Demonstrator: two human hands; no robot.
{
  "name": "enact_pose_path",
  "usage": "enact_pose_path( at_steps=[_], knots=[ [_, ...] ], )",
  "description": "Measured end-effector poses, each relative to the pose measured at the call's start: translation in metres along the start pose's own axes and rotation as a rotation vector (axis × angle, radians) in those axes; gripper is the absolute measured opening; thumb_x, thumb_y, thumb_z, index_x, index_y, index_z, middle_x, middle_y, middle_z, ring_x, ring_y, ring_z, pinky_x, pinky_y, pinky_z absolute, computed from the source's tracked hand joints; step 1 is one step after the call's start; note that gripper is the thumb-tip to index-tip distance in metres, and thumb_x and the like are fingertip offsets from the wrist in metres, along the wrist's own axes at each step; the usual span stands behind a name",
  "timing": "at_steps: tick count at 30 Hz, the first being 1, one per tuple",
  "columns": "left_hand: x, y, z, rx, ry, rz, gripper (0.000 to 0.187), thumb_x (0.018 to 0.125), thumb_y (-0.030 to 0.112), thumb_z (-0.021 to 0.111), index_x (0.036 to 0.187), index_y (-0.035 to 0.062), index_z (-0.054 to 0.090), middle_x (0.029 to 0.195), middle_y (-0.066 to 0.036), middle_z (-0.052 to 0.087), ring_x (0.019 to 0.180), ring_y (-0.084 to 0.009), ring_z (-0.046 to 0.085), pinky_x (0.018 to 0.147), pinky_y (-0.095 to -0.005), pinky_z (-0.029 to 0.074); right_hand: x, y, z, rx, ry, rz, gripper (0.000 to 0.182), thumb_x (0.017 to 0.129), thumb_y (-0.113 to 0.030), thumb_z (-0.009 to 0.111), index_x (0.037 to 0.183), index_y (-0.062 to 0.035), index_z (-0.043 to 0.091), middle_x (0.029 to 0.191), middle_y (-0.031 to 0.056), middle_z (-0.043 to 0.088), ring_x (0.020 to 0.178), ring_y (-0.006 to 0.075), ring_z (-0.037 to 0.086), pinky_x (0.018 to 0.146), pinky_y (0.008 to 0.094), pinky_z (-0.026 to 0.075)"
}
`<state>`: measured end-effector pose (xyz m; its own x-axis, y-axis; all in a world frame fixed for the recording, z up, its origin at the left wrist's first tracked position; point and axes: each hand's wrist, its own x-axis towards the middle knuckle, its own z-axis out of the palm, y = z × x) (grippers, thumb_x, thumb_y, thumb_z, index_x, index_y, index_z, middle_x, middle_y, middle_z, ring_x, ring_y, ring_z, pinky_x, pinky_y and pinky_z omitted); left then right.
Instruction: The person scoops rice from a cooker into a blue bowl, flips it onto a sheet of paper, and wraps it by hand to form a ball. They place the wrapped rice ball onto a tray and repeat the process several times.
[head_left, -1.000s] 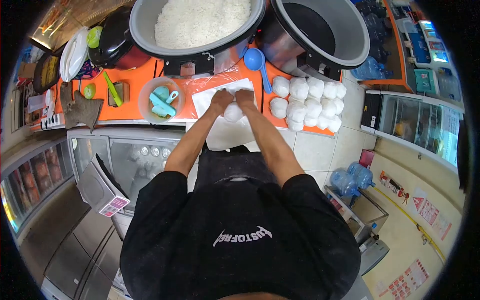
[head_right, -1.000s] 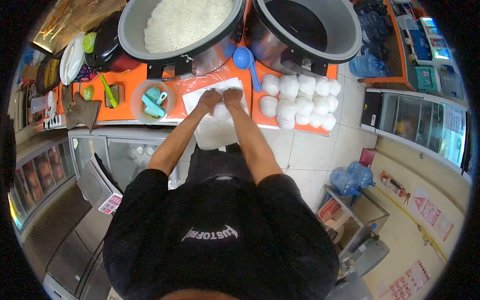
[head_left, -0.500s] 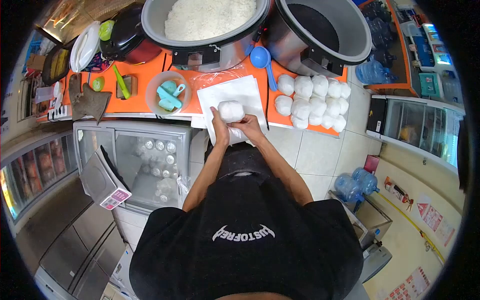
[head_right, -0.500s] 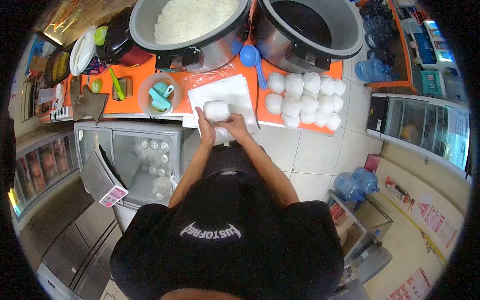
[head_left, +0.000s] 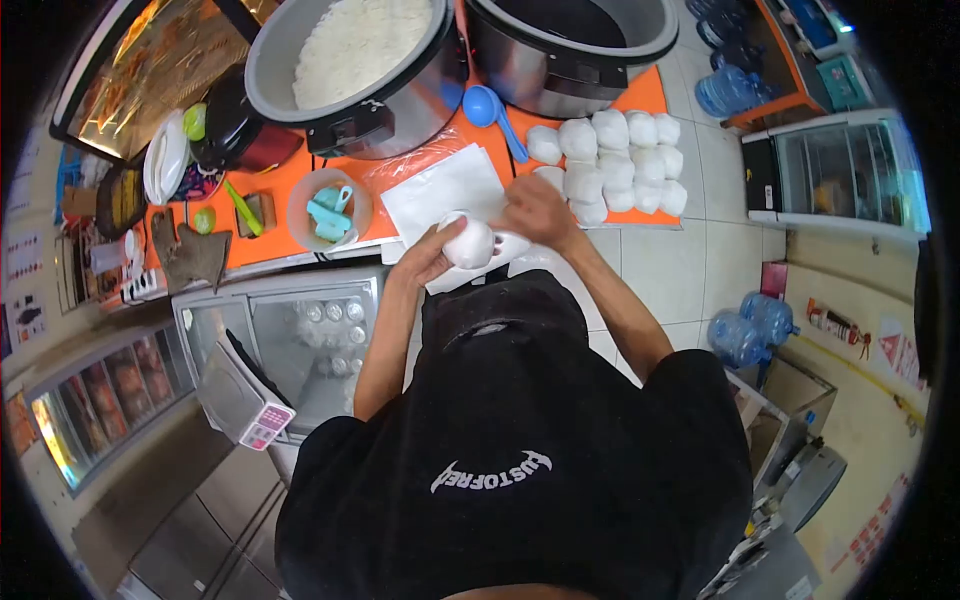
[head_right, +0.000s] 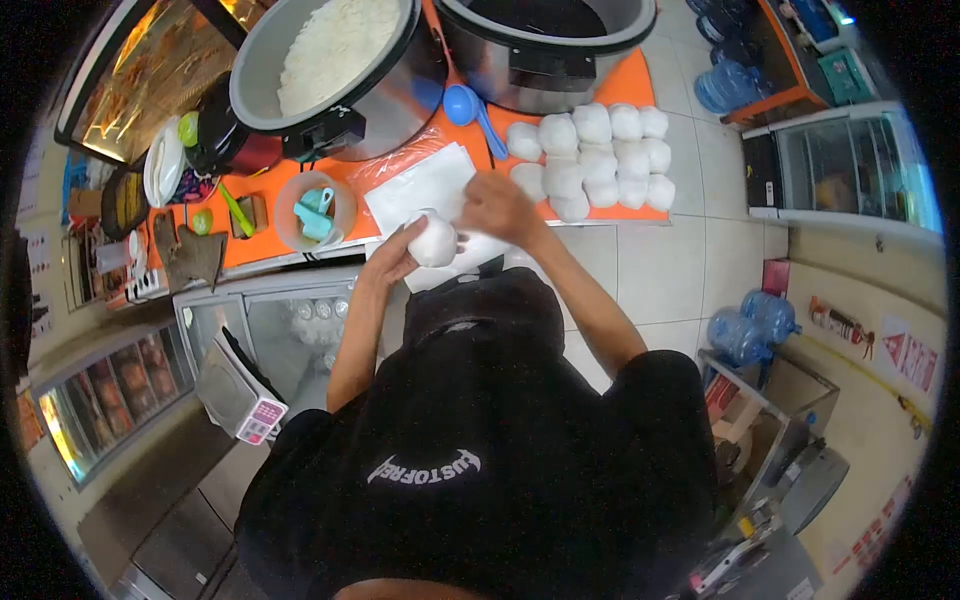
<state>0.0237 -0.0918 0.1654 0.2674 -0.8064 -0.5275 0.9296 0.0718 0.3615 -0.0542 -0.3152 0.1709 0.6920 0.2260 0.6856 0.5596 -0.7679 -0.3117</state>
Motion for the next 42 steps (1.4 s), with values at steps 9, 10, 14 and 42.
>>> enact_pose_path(
  at_steps=[9,10,14,42],
  knots=[
    [0.097,-0.046,0.022,1.335,0.285,0.490,0.055,0.087,0.030,0.071,0.129,0.0026,0.046,0.103,-0.019,0.065,0.092,-0.0213,0.065,0.084,-0.0329,0.050,-0.104,-0.044,0.049,1.000,0.433,1.411,0.050,0.094,-0.025,0.062,0.133,0.0001,0.046,0.113,0.0088,0.063,0.102,0.0187,0.059,0.088,0.0301,0.046],
    [0.106,-0.050,0.028,1.253,0.281,0.411,0.050,0.089,0.031,0.068,0.125,0.0028,0.047,0.096,-0.018,0.066,0.087,-0.0208,0.065,0.079,-0.0330,0.050,-0.093,-0.052,0.046,1.036,0.528,1.477,0.052,0.094,-0.026,0.062,0.135,0.0011,0.045,0.118,0.0101,0.062,0.106,0.0186,0.059,0.092,0.0293,0.045],
    [0.122,-0.068,0.044,1.239,0.184,0.436,0.050,0.091,0.038,0.064,0.120,0.0025,0.046,0.084,-0.021,0.069,0.080,-0.0277,0.069,0.072,-0.0396,0.053,-0.111,-0.041,0.004,0.978,0.409,1.511,0.046,0.085,-0.021,0.073,0.121,0.0022,0.057,0.115,0.0127,0.063,0.102,0.0197,0.062,0.089,0.0304,0.049],
    [0.217,-0.130,-0.028,0.627,0.479,0.466,0.066,0.085,0.005,0.059,0.144,-0.0052,0.029,0.139,-0.018,0.043,0.127,-0.0235,0.044,0.104,-0.0314,0.035,-0.150,0.024,0.071,-0.005,0.796,1.665,0.054,0.074,-0.032,0.083,0.102,0.0038,0.055,0.080,0.0125,0.065,0.069,0.0182,0.063,0.065,0.0295,0.052]
  ],
)
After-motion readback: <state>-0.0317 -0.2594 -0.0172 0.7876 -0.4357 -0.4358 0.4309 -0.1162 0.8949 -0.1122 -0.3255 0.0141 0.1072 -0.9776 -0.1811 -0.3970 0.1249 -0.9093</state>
